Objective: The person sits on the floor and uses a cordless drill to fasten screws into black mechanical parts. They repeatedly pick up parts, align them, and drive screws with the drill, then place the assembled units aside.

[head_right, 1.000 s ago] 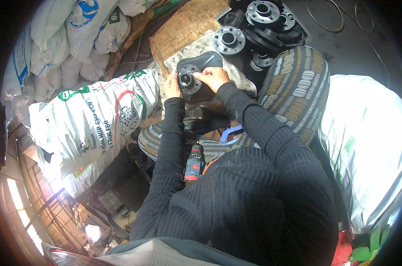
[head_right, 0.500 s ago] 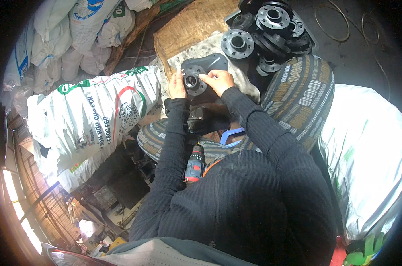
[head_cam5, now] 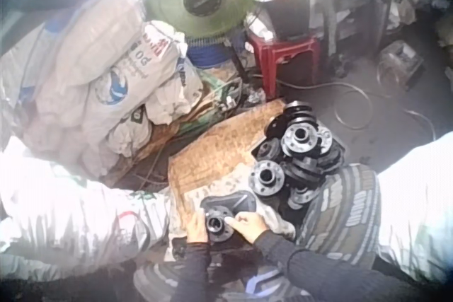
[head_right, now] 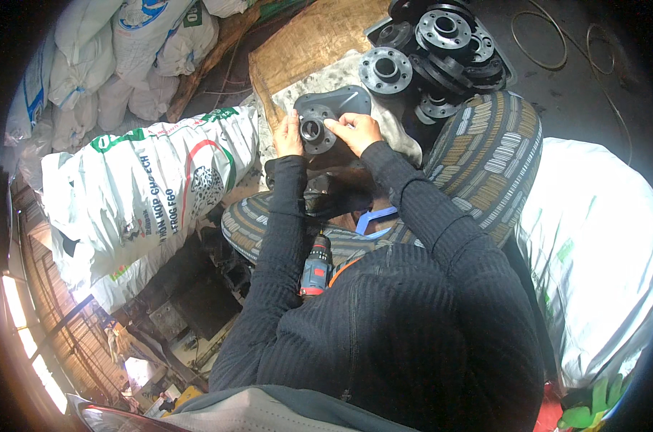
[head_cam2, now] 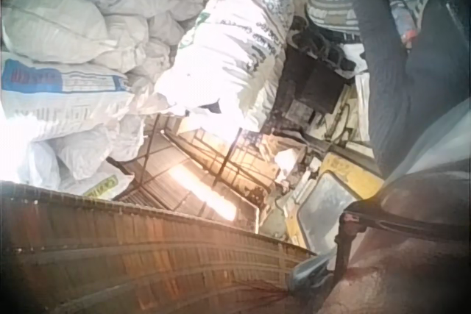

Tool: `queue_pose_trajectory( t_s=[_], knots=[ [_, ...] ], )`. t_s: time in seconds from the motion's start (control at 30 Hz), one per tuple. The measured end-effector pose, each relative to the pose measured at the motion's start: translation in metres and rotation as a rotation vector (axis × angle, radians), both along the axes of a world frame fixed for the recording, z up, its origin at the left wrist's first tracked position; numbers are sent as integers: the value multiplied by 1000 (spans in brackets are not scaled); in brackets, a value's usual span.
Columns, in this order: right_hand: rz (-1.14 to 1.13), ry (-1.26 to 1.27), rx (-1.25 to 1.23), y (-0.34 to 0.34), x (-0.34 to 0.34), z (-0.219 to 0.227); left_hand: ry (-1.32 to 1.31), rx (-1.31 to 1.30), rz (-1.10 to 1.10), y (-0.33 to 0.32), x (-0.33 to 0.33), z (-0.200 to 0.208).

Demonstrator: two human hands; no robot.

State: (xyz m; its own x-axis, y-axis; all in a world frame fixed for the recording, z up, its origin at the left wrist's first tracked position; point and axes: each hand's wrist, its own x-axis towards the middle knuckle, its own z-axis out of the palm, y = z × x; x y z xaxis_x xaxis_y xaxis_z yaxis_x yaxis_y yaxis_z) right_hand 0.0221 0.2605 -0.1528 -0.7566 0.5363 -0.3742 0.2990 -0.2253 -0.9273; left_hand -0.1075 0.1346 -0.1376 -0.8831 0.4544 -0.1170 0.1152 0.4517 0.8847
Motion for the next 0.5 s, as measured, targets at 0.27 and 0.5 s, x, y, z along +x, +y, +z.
queue_pose_trajectory(
  t_s=[0.27, 0.5],
  knots=[
    [-36, -14, 28, 1, 3, -2, -25, 125, 46, -4, 7, -25],
    [17, -43, 111, 0, 6, 11, 43, 49, -38, -6, 4, -14]
  ],
)
